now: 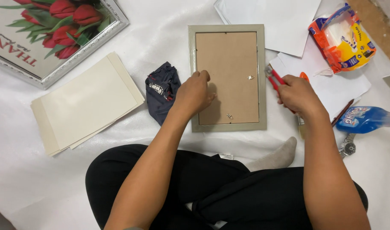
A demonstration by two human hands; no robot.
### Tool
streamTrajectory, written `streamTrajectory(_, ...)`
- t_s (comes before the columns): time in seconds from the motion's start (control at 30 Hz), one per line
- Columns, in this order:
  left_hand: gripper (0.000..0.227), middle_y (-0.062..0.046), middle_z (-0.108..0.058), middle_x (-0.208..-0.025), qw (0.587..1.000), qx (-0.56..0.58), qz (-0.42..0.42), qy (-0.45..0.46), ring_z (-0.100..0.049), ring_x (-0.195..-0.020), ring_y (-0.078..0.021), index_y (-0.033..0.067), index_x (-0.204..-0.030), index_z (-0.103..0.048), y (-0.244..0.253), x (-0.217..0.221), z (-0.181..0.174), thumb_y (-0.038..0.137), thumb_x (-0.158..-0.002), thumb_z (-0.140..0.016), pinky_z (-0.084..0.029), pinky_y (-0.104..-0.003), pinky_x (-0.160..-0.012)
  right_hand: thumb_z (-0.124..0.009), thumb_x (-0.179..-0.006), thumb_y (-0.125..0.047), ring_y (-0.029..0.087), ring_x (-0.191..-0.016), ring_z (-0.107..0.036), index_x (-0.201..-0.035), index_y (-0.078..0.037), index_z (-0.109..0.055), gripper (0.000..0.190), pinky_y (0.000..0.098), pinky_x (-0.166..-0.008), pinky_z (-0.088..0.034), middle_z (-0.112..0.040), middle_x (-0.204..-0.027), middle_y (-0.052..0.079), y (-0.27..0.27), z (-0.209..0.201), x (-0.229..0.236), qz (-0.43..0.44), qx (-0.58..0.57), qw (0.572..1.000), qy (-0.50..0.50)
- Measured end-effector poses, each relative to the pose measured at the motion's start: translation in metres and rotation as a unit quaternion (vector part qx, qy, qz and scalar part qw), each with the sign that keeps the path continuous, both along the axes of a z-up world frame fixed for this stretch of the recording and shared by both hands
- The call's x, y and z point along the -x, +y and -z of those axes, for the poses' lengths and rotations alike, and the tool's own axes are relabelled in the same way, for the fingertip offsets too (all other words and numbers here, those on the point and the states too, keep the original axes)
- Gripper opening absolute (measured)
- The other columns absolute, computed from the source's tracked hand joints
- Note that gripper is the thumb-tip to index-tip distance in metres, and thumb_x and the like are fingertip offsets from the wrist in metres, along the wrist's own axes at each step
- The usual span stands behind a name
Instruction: The person picks up a picture frame, opens its back by releasing the metal clips with pliers, and removes the backing board and contents. They then brush the glass surface of the empty frame with a wide paintbrush, repeatedly sweeping the glass and frame edges.
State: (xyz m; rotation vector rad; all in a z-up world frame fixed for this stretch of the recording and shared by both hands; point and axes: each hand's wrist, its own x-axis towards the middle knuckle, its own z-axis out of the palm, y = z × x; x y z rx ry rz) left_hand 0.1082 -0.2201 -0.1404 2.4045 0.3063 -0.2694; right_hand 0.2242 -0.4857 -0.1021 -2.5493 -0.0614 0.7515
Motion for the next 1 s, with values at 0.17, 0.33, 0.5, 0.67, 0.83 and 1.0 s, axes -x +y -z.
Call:
streamTrajectory(0.17, 0.044, -0.024, -0.067, -0.106, 0.997, 0.005, 0.074, 0.013, -0.072, -0.097, -0.0426, -0.0004, -0.113, -0.063, -0.024, 0.005, 0.024, 0.018, -0.078, -0.084, -0.06, -0.051, -0.078, -0.053, -0.098, -0.029, 0.032, -0.062, -0.061, -0.11, 0.008, -0.072, 0.043, 0.0415, -0.058, -0.048, -0.063, -0.073, 0.025, 0.047, -0.03, 0.041, -0.111, 0.019, 0.983, 0.146)
streamTrajectory(0.33, 0.037, -0.024, -0.067, -0.11, 0.986, 0.012, 0.167, 0.026, -0.072, -0.1, -0.0428, 0.002, -0.111, -0.066, -0.047, 0.014, 0.031, 0.013, -0.08, -0.082, -0.06, -0.052, -0.082, -0.06, -0.096, -0.017, 0.026, -0.065, -0.073, -0.105, 0.008, -0.074, 0.03, 0.035, -0.058, -0.057, -0.076, -0.08, 0.02, 0.039, -0.001, 0.047, -0.141, 0.057, 0.961, 0.23)
streamTrajectory(0.5, 0.038, -0.022, -0.067, -0.114, 0.979, -0.009, 0.201, 0.022, -0.072, -0.103, -0.0407, 0.0046, -0.119, -0.067, -0.057, 0.02, 0.041, 0.007, -0.083, -0.076, -0.06, -0.051, -0.085, -0.054, -0.088, -0.002, 0.032, -0.06, -0.074, -0.103, 0.013, -0.063, 0.024, 0.0383, -0.047, -0.059, -0.073, -0.077, 0.029, 0.023, 0.028, 0.053, -0.073, -0.008, 0.938, 0.339)
streamTrajectory(0.67, 0.042, -0.02, -0.066, -0.116, 0.978, -0.021, 0.209, 0.014, -0.07, -0.105, -0.0416, 0.0078, -0.122, -0.064, -0.06, 0.022, 0.055, 0.012, -0.083, -0.078, -0.059, -0.053, -0.086, -0.06, -0.085, -0.01, 0.034, -0.062, -0.076, -0.098, 0.006, -0.064, 0.021, 0.043, -0.049, -0.061, -0.076, -0.078, 0.027, 0.029, 0.034, 0.06, -0.072, 0.016, 0.927, 0.367)
streamTrajectory(0.83, 0.043, -0.02, -0.066, -0.117, 0.977, -0.027, 0.212, 0.012, -0.07, -0.105, -0.041, 0.0082, -0.124, -0.064, -0.06, 0.025, 0.045, 0.01, -0.083, -0.077, -0.059, -0.052, -0.086, -0.061, -0.085, -0.014, 0.032, -0.065, -0.077, -0.098, 0.004, -0.066, 0.023, 0.0396, -0.048, -0.06, -0.076, -0.079, 0.025, 0.032, 0.036, 0.061, -0.07, 0.006, 0.927, 0.368)
streamTrajectory(1.0, 0.043, -0.018, -0.066, -0.114, 0.977, -0.037, 0.208, 0.003, -0.071, -0.102, -0.0384, 0.0122, -0.122, -0.066, -0.062, 0.024, 0.057, 0.009, -0.081, -0.077, -0.059, -0.049, -0.083, -0.06, -0.097, -0.036, 0.028, -0.055, -0.072, -0.094, 0.007, -0.063, 0.043, 0.0355, -0.045, -0.058, -0.07, -0.068, 0.024, 0.041, 0.038, 0.069, -0.014, -0.018, 0.945, 0.326)
